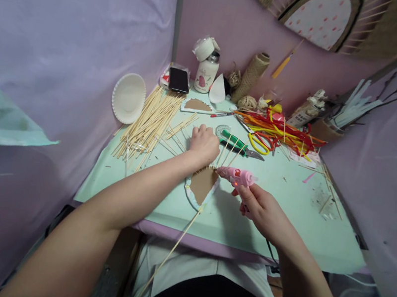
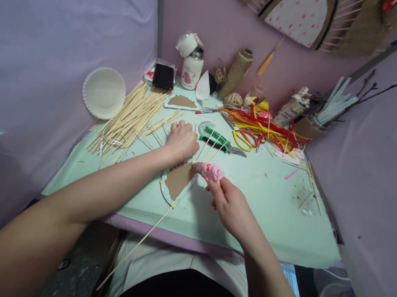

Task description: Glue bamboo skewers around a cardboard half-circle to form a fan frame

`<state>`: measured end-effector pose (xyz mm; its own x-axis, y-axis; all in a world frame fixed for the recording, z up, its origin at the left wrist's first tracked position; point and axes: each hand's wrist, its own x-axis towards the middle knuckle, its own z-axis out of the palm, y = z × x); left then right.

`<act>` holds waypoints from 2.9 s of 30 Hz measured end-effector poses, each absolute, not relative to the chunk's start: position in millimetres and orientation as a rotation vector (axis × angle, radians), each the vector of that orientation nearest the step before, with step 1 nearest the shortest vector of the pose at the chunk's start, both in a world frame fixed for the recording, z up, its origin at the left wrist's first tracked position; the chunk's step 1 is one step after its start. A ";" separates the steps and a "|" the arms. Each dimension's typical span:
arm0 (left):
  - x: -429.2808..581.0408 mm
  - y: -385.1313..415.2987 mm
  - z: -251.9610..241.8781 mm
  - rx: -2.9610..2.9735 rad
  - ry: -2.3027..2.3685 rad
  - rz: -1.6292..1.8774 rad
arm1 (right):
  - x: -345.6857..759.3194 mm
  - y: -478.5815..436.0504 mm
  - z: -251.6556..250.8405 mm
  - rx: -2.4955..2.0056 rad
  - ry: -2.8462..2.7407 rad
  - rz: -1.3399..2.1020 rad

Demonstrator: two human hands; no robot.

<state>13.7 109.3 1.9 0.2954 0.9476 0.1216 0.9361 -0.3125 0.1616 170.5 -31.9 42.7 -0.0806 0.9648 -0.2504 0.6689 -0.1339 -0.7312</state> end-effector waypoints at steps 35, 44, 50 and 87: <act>13.7 107.0 5.3 2.497 1.761 0.353 | 171.9 -36.5 45.0 -1.793 -1.706 0.962; 19.9 108.0 2.0 2.561 1.674 0.387 | 175.6 -39.5 43.6 -1.789 -1.732 0.973; 29.0 107.4 0.2 2.585 1.609 0.344 | 181.3 -43.3 41.8 -1.788 -1.718 0.980; 25.9 108.2 -3.2 2.563 1.610 0.387 | 180.2 -37.4 34.4 -1.802 -1.735 1.008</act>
<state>25.9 108.2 -3.2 0.4124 0.8960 0.1647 0.8730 -0.4403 0.2096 180.2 -37.4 34.4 -0.0530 0.9787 -0.1983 0.6570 -0.1154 -0.7450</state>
